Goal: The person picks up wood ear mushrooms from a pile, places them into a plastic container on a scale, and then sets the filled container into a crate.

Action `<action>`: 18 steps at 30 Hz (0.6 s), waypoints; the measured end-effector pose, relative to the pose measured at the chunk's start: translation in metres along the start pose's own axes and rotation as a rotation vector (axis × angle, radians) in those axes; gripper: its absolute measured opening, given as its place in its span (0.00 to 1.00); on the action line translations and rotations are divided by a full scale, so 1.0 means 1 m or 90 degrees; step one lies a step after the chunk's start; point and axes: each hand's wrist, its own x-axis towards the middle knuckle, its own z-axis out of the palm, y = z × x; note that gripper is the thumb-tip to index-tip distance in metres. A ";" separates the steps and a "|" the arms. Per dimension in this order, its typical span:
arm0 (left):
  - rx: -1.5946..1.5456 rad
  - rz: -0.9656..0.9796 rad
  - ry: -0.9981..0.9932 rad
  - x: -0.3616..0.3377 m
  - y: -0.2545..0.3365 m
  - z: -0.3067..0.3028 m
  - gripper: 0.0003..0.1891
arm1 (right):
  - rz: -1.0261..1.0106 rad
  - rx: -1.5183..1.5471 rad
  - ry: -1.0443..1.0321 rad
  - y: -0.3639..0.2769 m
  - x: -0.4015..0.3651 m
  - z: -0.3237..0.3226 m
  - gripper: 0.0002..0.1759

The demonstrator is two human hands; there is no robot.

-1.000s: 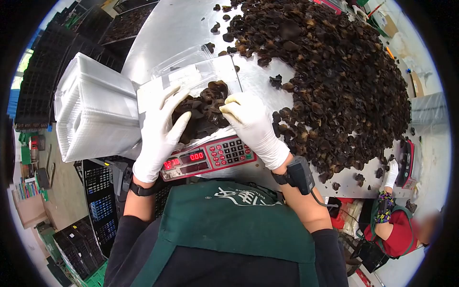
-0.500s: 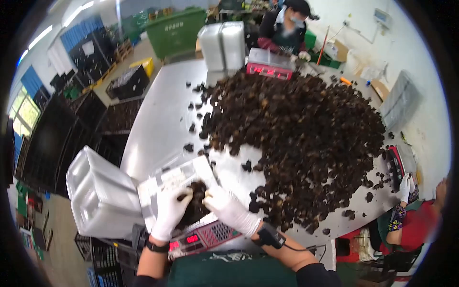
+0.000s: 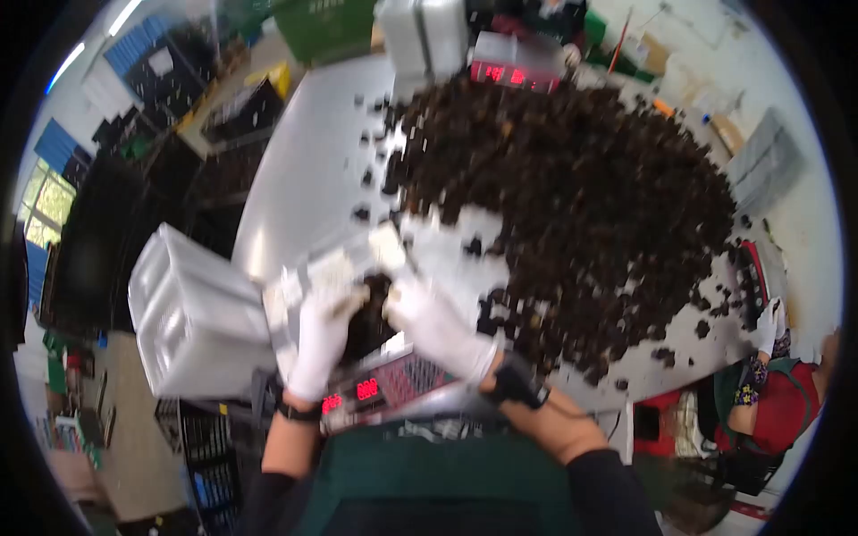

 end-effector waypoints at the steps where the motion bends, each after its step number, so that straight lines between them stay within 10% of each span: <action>1: -0.038 -0.014 0.008 0.003 0.001 -0.001 0.08 | 0.002 -0.007 -0.014 0.001 0.001 -0.001 0.04; 18: 0.003 0.014 0.042 0.000 0.002 -0.003 0.07 | 0.003 -0.035 -0.009 -0.001 -0.005 0.006 0.06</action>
